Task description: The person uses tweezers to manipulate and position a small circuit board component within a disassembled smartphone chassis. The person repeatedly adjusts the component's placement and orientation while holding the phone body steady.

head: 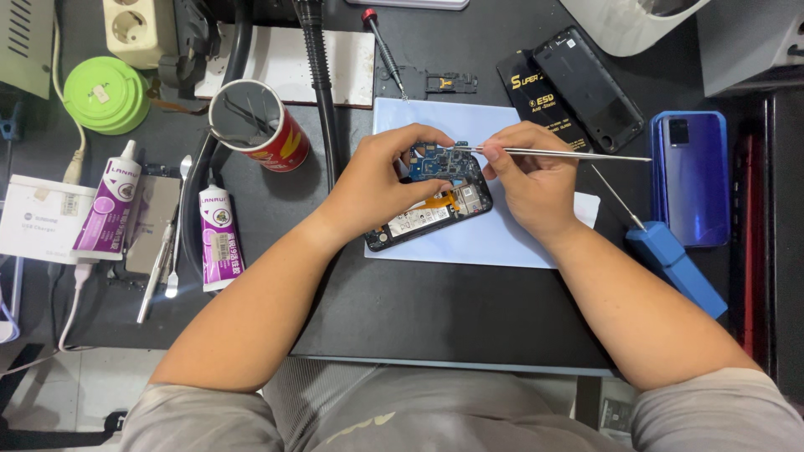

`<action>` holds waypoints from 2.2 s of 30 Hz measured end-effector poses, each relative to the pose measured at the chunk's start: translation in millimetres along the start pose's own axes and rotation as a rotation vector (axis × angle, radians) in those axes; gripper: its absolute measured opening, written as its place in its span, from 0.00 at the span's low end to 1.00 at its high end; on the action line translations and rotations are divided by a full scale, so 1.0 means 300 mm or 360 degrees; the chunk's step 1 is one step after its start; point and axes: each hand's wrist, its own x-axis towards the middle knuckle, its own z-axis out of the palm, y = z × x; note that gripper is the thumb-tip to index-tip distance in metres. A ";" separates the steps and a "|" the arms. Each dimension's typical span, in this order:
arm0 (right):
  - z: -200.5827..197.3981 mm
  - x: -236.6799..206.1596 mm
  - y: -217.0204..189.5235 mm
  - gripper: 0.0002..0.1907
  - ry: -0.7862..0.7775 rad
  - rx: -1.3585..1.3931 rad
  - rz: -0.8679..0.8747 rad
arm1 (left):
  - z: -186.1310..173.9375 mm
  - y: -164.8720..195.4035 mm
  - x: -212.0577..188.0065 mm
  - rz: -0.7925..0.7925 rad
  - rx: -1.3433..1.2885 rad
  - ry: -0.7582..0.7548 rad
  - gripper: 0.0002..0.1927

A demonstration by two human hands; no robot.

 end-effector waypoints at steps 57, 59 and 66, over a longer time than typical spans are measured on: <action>-0.004 -0.017 0.016 0.06 -0.0076 0.0118 0.0078 | -0.003 -0.007 -0.016 0.0111 -0.0051 -0.0020 0.23; -0.005 -0.016 0.017 0.06 -0.0075 0.0111 0.0062 | -0.002 -0.007 -0.013 0.0282 -0.0041 0.0015 0.24; -0.003 -0.013 0.017 0.07 0.0035 0.0134 -0.0008 | -0.005 0.004 -0.011 0.0041 -0.0008 0.0031 0.20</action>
